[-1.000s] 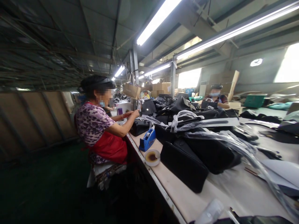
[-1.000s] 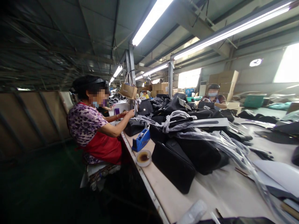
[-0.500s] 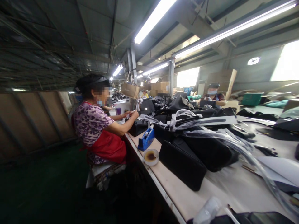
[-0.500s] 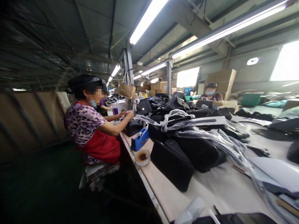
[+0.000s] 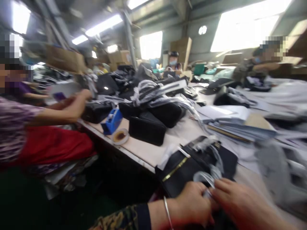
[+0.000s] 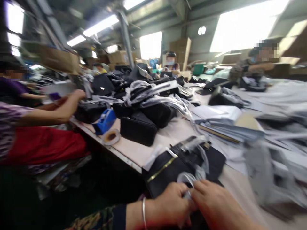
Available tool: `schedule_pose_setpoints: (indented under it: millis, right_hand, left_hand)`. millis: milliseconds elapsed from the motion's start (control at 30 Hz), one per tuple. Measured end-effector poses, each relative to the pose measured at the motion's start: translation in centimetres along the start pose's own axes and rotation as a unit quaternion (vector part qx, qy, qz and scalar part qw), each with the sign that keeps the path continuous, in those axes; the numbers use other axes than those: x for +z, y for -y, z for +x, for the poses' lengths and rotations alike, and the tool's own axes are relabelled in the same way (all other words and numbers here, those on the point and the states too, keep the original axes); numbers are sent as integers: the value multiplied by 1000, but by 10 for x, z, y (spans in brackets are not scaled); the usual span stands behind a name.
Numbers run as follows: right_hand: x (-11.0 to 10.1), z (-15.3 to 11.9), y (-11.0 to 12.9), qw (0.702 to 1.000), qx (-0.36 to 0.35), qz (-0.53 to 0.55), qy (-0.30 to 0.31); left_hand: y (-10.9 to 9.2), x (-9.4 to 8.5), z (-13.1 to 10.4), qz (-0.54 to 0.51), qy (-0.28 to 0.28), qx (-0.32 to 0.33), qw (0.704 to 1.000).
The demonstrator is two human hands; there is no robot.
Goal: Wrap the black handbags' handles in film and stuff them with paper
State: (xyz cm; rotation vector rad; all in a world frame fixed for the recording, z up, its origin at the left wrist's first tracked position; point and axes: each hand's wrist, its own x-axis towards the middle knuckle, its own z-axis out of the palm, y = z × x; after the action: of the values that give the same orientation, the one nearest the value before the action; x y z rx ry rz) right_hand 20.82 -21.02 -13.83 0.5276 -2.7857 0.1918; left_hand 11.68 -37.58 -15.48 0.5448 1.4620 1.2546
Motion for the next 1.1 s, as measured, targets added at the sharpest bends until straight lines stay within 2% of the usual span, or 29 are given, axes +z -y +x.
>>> schedule_pose_setpoints:
  millis: [33, 100, 200, 300, 500, 767, 967, 1100]
  right_hand:
    - [-5, -1, 1, 999, 20, 11, 47]
    - [-15, 1, 1, 994, 50, 28, 98]
    - [-25, 3, 3, 990, 59, 40, 124]
    - [-26, -1, 8, 993, 50, 24, 106]
    - [-12, -10, 10, 998, 22, -19, 49]
    - [-10, -13, 8, 1000, 26, -14, -3]
    - [-4, -15, 9, 999, 41, -12, -28]
    - [-5, -17, 18, 995, 85, 22, -45]
  left_hand:
    - [0, 1, 4, -1, -17, -12, 1000]
    - [-3, 1, 10, 8, -32, -19, 999]
    - [-8, -1, 13, 31, -23, -28, 999]
    - [-9, -4, 11, 34, -15, -30, 999]
    - [-9, -9, 12, -2, 2, -37, 999]
    - [-12, -11, 12, -78, 12, -40, 996]
    - [-11, -8, 12, -30, -11, -19, 999]
    - [-11, -5, 11, 6, -41, -2, 999]
